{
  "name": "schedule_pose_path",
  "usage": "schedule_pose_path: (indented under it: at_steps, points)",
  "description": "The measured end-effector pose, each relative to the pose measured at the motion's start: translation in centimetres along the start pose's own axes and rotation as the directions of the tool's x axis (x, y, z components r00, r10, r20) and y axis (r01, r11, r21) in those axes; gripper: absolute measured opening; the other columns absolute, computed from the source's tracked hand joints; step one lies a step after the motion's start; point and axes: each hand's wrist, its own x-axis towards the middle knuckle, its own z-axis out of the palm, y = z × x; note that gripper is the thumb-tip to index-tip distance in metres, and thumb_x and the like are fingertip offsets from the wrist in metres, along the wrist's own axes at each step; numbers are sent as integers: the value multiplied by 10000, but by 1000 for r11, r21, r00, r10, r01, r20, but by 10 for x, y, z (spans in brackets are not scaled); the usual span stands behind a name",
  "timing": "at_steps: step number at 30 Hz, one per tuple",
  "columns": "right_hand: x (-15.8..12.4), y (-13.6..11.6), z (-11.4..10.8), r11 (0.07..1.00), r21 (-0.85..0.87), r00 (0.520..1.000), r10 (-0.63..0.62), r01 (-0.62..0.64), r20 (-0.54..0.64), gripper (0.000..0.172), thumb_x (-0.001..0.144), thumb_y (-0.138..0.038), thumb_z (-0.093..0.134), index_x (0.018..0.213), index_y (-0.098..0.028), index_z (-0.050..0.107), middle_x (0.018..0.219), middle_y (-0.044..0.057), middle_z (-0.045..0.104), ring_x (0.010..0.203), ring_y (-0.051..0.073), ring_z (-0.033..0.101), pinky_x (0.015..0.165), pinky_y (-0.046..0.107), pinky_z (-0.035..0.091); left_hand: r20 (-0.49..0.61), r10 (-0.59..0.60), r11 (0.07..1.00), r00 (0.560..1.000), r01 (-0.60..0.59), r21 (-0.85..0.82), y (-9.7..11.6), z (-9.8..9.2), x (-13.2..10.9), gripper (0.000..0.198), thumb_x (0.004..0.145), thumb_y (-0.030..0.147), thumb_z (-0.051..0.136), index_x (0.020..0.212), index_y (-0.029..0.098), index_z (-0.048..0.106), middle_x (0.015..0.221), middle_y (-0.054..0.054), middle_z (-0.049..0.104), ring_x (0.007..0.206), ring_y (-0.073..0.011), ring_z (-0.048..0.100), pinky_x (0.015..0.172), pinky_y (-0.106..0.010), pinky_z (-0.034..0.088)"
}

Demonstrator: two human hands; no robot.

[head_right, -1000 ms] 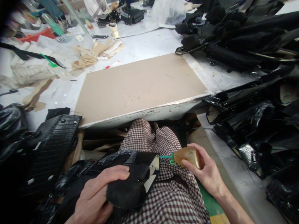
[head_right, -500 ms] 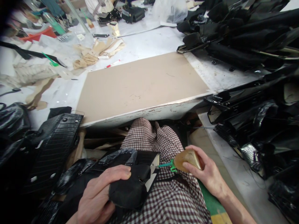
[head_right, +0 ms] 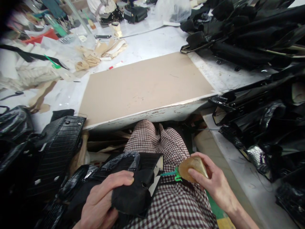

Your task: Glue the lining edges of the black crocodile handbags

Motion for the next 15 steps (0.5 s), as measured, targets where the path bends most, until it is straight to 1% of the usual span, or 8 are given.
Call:
schedule_pose_path:
  at_steps: [1,3,4,6,8,12,15]
  points:
    - [-1,-3,0,1000,5,1000,11,-11,11,489,772,-509,732,1154,-230,606,990,27,706,848,229,676,678,237,569,-4,10,1000,1000,-10,0,0,0,1,299,856,-23,474,1104,83,603,1067,-126,670,1117,-210,621,955,-294,542]
    - [-6,-9,1,999,28,999,42,-42,22,483,783,-516,721,1159,-236,607,914,7,695,683,189,640,534,219,529,-10,14,1000,1000,-14,-3,0,0,1,305,844,-36,479,1098,79,602,1069,-122,666,1124,-205,616,968,-288,535]
    - [-8,-12,2,997,44,998,58,-59,20,479,788,-518,715,1160,-237,608,878,-3,685,596,164,596,472,215,493,-11,12,1000,1000,-12,-3,0,0,1,309,838,-40,483,1098,78,601,1071,-122,665,1128,-204,614,971,-286,534]
    - [-13,-19,4,993,78,996,85,-85,9,478,785,-518,709,1158,-236,611,823,-16,668,480,125,498,405,214,435,-12,2,1000,1000,-2,2,0,0,1,312,833,-40,490,1100,78,601,1072,-121,666,1128,-205,616,966,-285,539]
    - [-18,-23,7,989,108,995,102,-101,-4,486,765,-515,714,1143,-226,617,816,-10,664,459,116,467,387,216,422,-11,-11,1000,1000,12,7,0,0,2,309,835,-35,492,1096,86,603,1059,-115,674,1110,-204,629,945,-283,552]
    - [-27,-28,11,972,183,989,147,-150,34,510,758,-503,716,1164,-215,604,846,17,658,495,132,487,365,211,419,-26,-29,999,999,29,17,1,-2,6,317,836,-31,477,1087,110,610,1024,-102,693,1053,-205,662,886,-289,582]
    - [-32,-27,12,957,237,986,152,-165,70,508,765,-493,712,1177,-221,595,864,28,654,545,156,522,363,207,428,-21,-33,999,999,33,16,0,-4,5,334,832,-42,461,1086,109,617,1029,-108,693,1063,-208,658,888,-300,581]
